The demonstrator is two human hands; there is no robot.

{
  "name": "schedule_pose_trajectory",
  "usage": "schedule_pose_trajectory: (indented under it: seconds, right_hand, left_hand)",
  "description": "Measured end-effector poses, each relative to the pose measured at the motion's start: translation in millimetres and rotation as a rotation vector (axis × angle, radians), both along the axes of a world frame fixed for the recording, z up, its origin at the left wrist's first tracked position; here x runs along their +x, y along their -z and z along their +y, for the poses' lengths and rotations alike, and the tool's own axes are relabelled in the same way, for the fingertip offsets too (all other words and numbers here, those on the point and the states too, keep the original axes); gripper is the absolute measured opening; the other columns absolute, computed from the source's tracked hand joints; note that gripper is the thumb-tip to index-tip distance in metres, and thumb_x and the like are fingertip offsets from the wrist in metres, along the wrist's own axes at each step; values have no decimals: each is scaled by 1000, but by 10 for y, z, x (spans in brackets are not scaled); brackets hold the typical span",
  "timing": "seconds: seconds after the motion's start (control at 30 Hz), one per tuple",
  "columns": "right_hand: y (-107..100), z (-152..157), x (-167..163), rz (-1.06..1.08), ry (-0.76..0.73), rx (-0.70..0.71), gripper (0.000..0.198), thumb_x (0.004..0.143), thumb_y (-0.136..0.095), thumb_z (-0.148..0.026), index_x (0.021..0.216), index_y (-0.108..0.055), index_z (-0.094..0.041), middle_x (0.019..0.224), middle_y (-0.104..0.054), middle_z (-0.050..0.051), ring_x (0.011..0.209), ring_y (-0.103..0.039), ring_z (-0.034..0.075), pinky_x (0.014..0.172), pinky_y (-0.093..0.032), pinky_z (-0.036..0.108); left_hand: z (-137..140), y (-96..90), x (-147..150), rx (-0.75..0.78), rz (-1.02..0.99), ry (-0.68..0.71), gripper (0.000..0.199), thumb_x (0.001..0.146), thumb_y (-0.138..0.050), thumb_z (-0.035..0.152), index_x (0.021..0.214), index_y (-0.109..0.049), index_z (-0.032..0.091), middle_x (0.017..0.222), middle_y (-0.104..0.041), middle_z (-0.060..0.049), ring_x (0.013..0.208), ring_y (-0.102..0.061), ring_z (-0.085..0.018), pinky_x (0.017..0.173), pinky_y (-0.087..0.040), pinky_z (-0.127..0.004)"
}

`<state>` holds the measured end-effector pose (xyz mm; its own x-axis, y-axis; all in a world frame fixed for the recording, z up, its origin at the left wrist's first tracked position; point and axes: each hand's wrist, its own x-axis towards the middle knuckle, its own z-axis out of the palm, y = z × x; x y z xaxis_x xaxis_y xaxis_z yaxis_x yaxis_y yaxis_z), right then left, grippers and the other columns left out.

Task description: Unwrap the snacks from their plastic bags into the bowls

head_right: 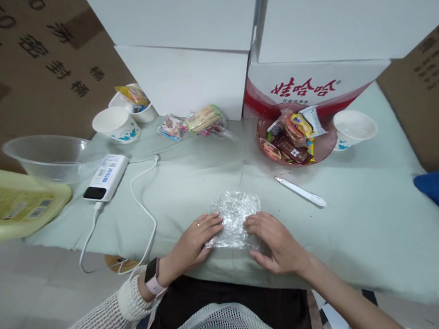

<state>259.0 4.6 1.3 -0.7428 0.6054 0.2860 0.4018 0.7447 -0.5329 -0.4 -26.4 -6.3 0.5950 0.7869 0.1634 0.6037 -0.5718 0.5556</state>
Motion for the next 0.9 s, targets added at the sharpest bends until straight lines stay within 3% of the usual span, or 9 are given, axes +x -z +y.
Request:
schedule_pose_trajectory:
  seconds: [0.07,0.2,0.33,0.47,0.57,0.67,0.77,0.9]
  right_hand:
    - [39,-11,60,-38,18,-29,51,79,-57,-31,125,-44,-14,119,-59,19,115,-53,29,94,-44,50]
    - [174,-36,117,-48,103,-21,50,81,-52,-19,129,-40,-17,124,-56,16,121,-48,26,96,-42,50]
    - [201,-58,66,-67,98,-19,62,77,-61,-31,133,-38,-15,137,-45,19,132,-34,30,102,-35,54]
    - [184,-24,7,93,230,8,24,84,-50,-20,107,-54,-21,112,-61,12,113,-52,26,92,-43,49]
    - [177,11,7,183,297,-70,15,87,-43,-17,90,-56,-23,96,-63,8,97,-58,22,83,-48,43]
    - [191,18,19,197,356,-145,16,89,-41,-20,89,-57,-23,89,-64,7,92,-59,22,85,-47,43]
    - [235,25,-11,177,533,-178,15,89,-42,-24,90,-56,-22,85,-64,6,86,-59,22,81,-48,41]
    - [287,106,-117,140,708,-137,29,85,-47,-26,112,-51,-18,71,-59,3,73,-57,22,73,-49,39]
  left_hand:
    - [25,-8,-19,-11,-94,-29,33,85,-42,11,115,-54,15,117,-63,-11,118,-51,-22,101,-39,-43]
    - [86,-50,1,-16,-182,-74,25,88,-45,18,108,-59,14,103,-68,-12,102,-60,-22,91,-47,-41]
    - [140,-69,37,-88,-252,-183,26,92,-39,22,98,-64,16,93,-70,-10,93,-63,-20,86,-49,-37]
    - [185,-66,49,-82,-213,-184,20,86,-54,30,97,-64,16,93,-70,-10,91,-63,-22,85,-48,-39]
    - [193,-55,49,-61,-183,-145,19,83,-56,24,98,-64,16,93,-70,-10,92,-63,-22,86,-47,-40]
    - [192,-35,68,-127,-230,-227,20,86,-47,19,92,-66,18,89,-71,-8,88,-63,-20,83,-48,-37]
    - [219,-2,133,-228,-293,-378,21,86,-45,22,88,-66,18,83,-70,-6,79,-63,-18,76,-49,-31]
    - [288,41,254,-363,-363,-567,29,85,-47,21,111,-58,16,68,-68,-1,63,-63,-15,67,-49,-26]
